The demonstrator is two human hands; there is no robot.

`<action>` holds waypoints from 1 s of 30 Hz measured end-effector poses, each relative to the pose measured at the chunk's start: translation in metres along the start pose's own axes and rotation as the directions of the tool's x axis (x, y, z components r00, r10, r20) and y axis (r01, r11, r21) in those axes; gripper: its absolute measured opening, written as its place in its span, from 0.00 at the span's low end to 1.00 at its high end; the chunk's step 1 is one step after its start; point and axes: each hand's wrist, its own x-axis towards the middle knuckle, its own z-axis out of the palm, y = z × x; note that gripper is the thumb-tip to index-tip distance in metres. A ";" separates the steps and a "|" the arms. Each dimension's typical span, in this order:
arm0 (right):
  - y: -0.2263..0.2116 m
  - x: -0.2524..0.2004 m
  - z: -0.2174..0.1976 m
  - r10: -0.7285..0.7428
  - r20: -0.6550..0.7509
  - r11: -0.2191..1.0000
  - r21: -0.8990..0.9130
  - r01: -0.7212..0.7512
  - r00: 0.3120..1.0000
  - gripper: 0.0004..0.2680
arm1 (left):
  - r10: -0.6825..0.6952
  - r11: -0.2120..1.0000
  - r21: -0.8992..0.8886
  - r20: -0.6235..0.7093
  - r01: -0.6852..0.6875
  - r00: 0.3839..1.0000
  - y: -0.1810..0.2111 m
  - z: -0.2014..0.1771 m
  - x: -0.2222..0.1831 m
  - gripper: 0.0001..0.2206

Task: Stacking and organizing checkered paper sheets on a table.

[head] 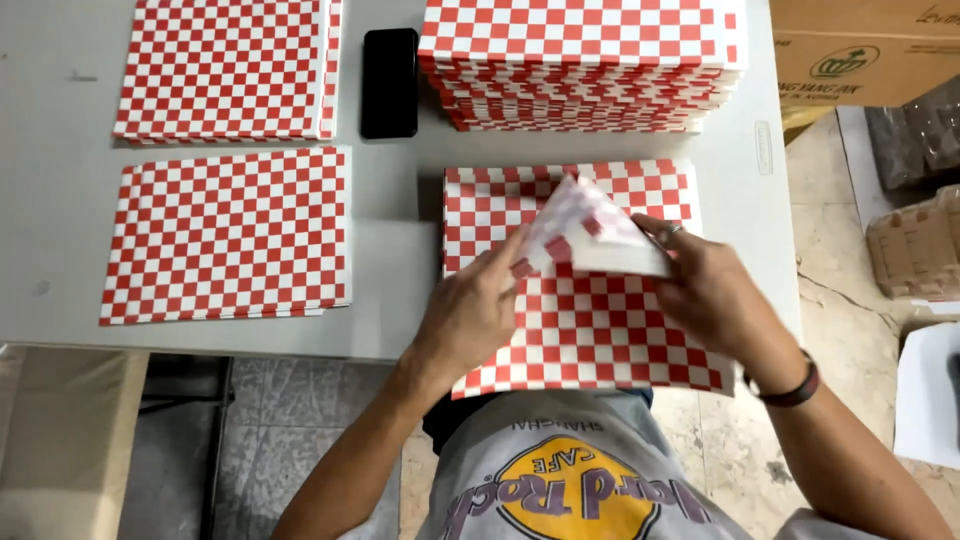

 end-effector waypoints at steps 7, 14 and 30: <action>0.064 0.024 0.023 0.006 0.054 0.993 -0.120 0.000 0.999 0.14 | -0.297 0.917 -0.304 -0.095 0.256 0.950 -0.068 0.020 0.046 0.08; 0.046 0.011 0.046 -0.246 -0.029 0.902 -0.372 0.218 0.969 0.23 | -0.108 0.972 0.205 -0.057 0.118 0.992 0.007 0.040 0.013 0.35; 0.083 0.024 0.005 0.045 0.105 0.983 0.173 -0.062 0.994 0.10 | -0.408 0.721 -0.617 -0.012 0.315 0.913 -0.027 0.010 0.001 0.16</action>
